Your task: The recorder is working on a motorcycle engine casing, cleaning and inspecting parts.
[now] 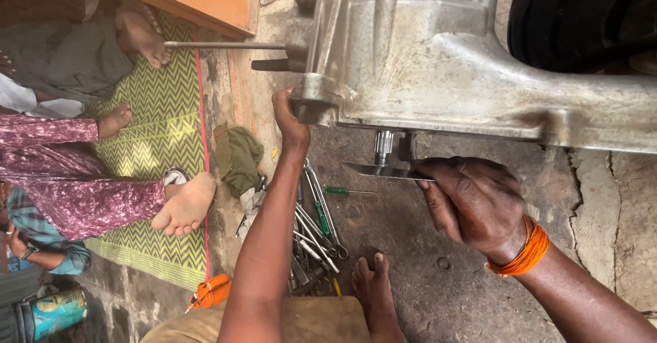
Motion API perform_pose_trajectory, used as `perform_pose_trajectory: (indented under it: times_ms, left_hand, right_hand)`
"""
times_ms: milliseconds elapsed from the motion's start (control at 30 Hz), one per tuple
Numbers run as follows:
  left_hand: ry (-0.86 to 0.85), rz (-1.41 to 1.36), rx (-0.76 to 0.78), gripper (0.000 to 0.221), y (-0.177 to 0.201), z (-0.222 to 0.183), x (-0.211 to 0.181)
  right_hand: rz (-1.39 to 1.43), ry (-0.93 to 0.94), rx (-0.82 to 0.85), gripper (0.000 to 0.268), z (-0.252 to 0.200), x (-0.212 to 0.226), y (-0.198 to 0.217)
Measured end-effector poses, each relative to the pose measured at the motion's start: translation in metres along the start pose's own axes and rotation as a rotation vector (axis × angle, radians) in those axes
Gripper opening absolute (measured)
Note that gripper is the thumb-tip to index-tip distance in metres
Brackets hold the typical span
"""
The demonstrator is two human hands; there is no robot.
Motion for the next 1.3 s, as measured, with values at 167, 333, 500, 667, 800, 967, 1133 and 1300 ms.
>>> perform_pose_trajectory:
  times_ms: [167, 333, 500, 667, 800, 967, 1133, 1300]
  left_hand:
    - [-0.002, 0.034, 0.052, 0.032, -0.005, 0.004, -0.012]
    - [-0.024, 0.026, 0.034, 0.019, -0.007, 0.007, -0.033]
    - [-0.031, 0.089, 0.02, 0.009, -0.005, 0.008, -0.034]
    - [-0.027, 0.057, 0.032, 0.013, -0.004, 0.011, -0.037]
    - [-0.082, 0.14, 0.049, 0.015, -0.007, 0.012, -0.052]
    - [-0.075, 0.067, 0.026, 0.012, -0.005, 0.012, -0.046]
    - [-0.034, 0.064, 0.05, 0.017, -0.003, 0.012, -0.04]
    - [0.024, -0.008, 0.041, 0.018, 0.002, 0.008, -0.038]
  right_hand:
    - [-0.013, 0.012, 0.013, 0.019, 0.004, 0.012, -0.006]
    - [-0.061, 0.015, 0.066, 0.023, 0.016, 0.02, -0.005]
    - [-0.045, 0.029, 0.052, 0.022, 0.013, 0.016, -0.011]
    - [-0.032, 0.035, 0.029, 0.019, 0.005, 0.013, -0.018]
    - [-0.017, 0.03, 0.008, 0.018, 0.007, 0.017, -0.018]
    - [-0.066, -0.001, 0.057, 0.017, 0.007, 0.018, -0.017]
    - [-0.096, -0.031, 0.043, 0.017, -0.022, 0.01, -0.025]
    - [-0.083, -0.033, 0.173, 0.022, 0.012, 0.031, -0.017]
Point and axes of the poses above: each hand's wrist, its own z-axis towards the middle knuckle, its own y-axis out of the back of the hand, x = y × z, the point moved 9 cm from there along z, towards the middle knuckle, and after that the axes turned 15 degrees about -z, right-handed, at the moved point
